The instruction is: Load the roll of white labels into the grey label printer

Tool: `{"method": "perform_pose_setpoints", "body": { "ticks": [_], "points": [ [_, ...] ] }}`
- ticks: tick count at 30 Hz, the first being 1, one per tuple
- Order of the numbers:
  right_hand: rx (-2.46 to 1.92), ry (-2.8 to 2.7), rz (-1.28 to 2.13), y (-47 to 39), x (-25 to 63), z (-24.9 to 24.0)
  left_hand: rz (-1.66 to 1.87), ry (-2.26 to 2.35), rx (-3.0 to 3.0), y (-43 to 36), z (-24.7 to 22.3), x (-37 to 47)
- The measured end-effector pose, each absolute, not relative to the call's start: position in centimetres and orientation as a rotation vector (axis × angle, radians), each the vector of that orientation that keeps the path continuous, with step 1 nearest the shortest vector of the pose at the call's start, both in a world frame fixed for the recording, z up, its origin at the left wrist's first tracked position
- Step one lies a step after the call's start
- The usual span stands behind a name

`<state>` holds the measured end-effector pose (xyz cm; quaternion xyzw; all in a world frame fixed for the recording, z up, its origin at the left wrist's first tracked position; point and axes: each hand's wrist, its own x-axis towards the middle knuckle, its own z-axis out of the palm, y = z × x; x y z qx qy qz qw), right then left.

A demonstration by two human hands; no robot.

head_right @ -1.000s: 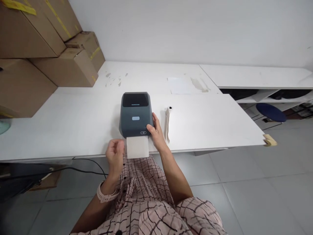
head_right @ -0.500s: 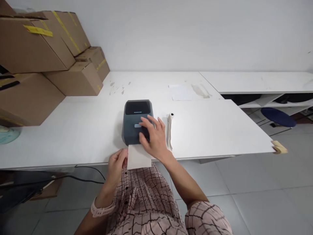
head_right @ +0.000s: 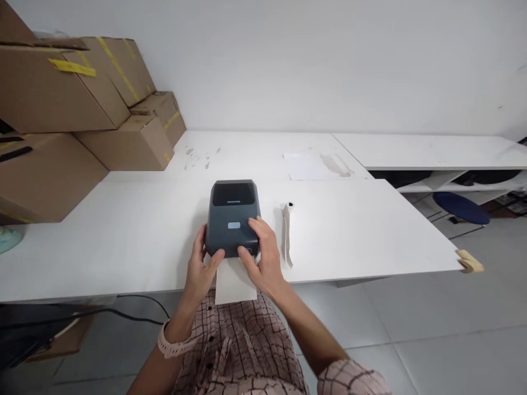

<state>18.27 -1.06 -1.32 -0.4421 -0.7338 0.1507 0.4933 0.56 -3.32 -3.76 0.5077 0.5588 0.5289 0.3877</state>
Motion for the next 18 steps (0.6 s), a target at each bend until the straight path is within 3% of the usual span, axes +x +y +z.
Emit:
{"method": "perform_pose_setpoints", "body": {
  "ticks": [4,8,18],
  "points": [
    [-1.186,-1.436,0.735,-2.6,18.0,-4.2,1.348,1.391,1.331,-3.3,-4.7,0.1],
    [-1.165,-1.361,0.865,-2.9,17.8,-4.4,1.458,1.434,1.445,-2.8,-5.2,0.1],
    [-1.141,-1.659,0.592,1.0,20.0,0.5,1.601,1.249,1.661,1.6,-1.1,-2.3]
  ]
}}
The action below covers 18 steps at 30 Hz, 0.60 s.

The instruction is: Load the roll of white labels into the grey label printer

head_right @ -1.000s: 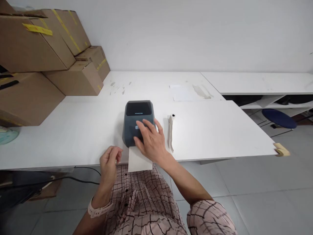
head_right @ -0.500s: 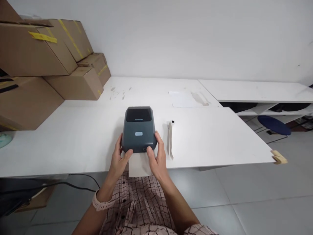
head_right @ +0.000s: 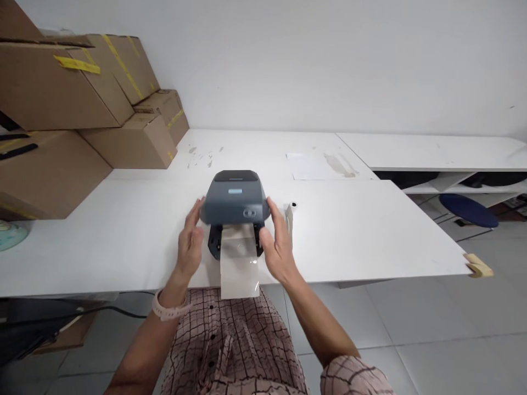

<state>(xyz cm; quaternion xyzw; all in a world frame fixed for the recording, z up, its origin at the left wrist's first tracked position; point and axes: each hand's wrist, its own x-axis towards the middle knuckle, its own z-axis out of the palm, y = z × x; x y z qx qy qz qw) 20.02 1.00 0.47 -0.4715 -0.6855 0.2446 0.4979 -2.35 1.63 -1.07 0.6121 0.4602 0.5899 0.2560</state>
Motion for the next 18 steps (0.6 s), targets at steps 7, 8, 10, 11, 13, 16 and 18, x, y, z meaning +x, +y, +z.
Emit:
{"method": "perform_pose_setpoints", "body": {
  "ticks": [7,8,10,11,13,16,18],
  "points": [
    [-1.129,-1.821,0.332,10.6,18.7,6.7,1.533,1.446,1.349,9.6,-1.3,-3.9],
    [-1.125,-1.819,0.314,12.1,18.5,7.2,1.486,1.470,1.297,9.9,-1.9,-3.9],
    [-1.135,-1.816,0.300,15.1,18.2,7.8,1.393,1.464,1.239,9.8,-2.8,-3.7],
    [-1.144,-1.813,0.301,16.5,18.0,7.9,1.353,1.437,1.234,9.6,-3.0,-3.6],
    [-1.160,-1.795,0.320,19.2,17.7,8.1,1.299,1.381,1.229,9.1,-3.2,-3.5],
    [-1.161,-1.722,0.370,22.7,17.2,7.9,1.252,1.353,1.214,8.7,-2.8,-3.4],
    [-1.171,-1.692,0.380,24.2,16.8,7.8,1.240,1.351,1.217,8.7,-2.7,-3.4]
  ]
}}
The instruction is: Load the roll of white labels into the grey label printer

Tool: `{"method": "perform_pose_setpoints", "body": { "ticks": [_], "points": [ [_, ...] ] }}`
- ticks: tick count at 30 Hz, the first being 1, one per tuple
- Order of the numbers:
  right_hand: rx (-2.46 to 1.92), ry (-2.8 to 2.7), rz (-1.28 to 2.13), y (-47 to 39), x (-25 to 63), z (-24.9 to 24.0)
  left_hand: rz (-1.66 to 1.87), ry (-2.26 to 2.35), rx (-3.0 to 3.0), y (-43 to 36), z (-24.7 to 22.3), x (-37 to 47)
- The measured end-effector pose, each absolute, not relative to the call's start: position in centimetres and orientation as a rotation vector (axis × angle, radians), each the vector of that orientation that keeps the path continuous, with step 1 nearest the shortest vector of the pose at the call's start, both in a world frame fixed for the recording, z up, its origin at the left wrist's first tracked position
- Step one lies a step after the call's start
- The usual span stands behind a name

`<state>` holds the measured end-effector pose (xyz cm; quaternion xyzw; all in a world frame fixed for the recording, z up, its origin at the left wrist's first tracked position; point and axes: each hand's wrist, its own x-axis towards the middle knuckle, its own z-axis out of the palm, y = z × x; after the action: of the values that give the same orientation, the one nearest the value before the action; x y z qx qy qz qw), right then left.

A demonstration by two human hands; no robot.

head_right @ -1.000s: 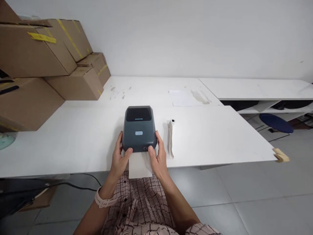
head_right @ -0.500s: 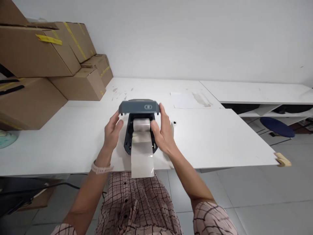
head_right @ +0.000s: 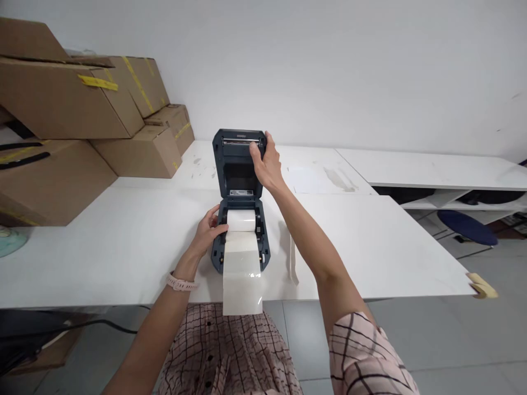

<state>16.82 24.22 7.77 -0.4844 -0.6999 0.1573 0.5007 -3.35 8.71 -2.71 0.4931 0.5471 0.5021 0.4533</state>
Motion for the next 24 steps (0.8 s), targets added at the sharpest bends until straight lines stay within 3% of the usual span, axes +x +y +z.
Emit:
{"method": "perform_pose_setpoints", "body": {
  "ticks": [4,10,17,24],
  "points": [
    [-1.215,-1.768,0.234,23.7,16.6,8.0,1.225,1.387,1.271,8.7,-2.9,-3.2],
    [-0.997,-1.983,-0.162,16.0,16.5,8.2,1.234,1.433,1.301,8.7,-3.4,-3.1],
    [-0.986,-2.832,0.419,15.9,16.5,4.7,1.263,1.456,1.365,9.1,-3.1,-2.9],
    [-1.063,-2.900,0.550,18.1,15.3,3.8,1.241,1.457,1.411,9.3,-3.2,-3.1]
  ]
}}
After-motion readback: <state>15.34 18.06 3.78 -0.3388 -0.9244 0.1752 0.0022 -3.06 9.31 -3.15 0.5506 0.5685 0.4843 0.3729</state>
